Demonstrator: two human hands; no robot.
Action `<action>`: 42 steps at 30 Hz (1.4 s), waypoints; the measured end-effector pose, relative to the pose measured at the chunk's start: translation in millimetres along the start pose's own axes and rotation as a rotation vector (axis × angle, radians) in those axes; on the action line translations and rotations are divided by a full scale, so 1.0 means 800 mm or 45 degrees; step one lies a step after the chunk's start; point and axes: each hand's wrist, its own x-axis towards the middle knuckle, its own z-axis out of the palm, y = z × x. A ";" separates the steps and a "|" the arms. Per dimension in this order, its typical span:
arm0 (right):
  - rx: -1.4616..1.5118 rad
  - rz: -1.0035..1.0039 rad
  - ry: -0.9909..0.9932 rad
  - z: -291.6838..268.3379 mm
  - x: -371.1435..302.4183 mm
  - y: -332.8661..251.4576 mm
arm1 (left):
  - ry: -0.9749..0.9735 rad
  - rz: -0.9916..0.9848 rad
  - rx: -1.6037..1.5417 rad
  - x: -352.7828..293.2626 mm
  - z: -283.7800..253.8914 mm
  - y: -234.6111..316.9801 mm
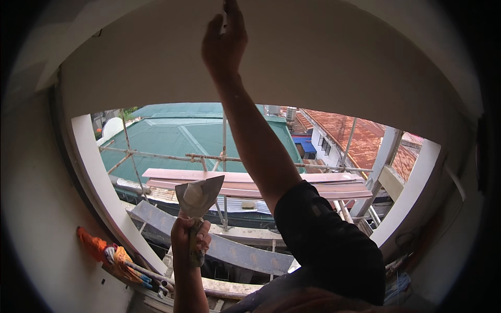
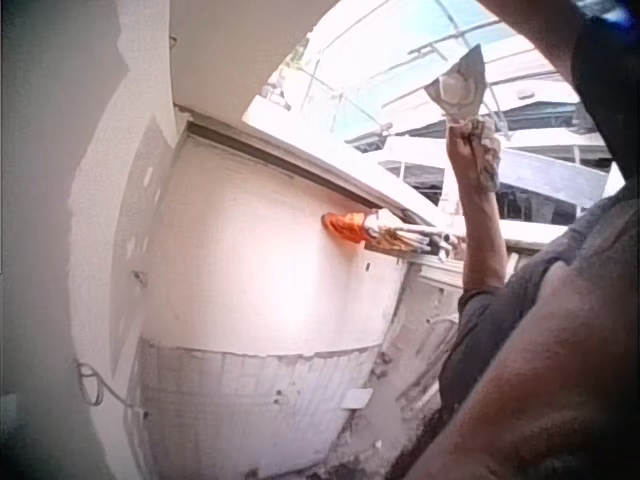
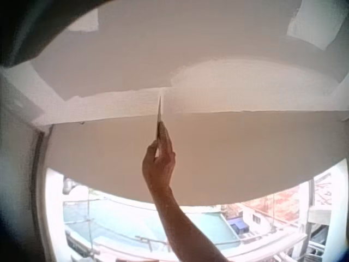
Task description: The person applies plaster to a ceiling using a hawk and trowel while standing on scaffolding. They repeatedly scoop plaster from the hawk and spread it onto the ceiling surface, smoothing it with the trowel.
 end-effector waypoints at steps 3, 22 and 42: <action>0.367 0.618 -0.280 -0.046 -0.057 -0.020 | 0.074 0.072 -0.039 -0.011 -0.017 -0.010; 1.426 1.536 -1.200 -0.421 -0.290 -0.135 | 0.260 0.344 0.017 -0.091 0.043 -0.150; 0.891 2.572 -1.793 -0.734 -0.524 -0.295 | 0.862 0.553 0.579 -0.228 0.070 -0.324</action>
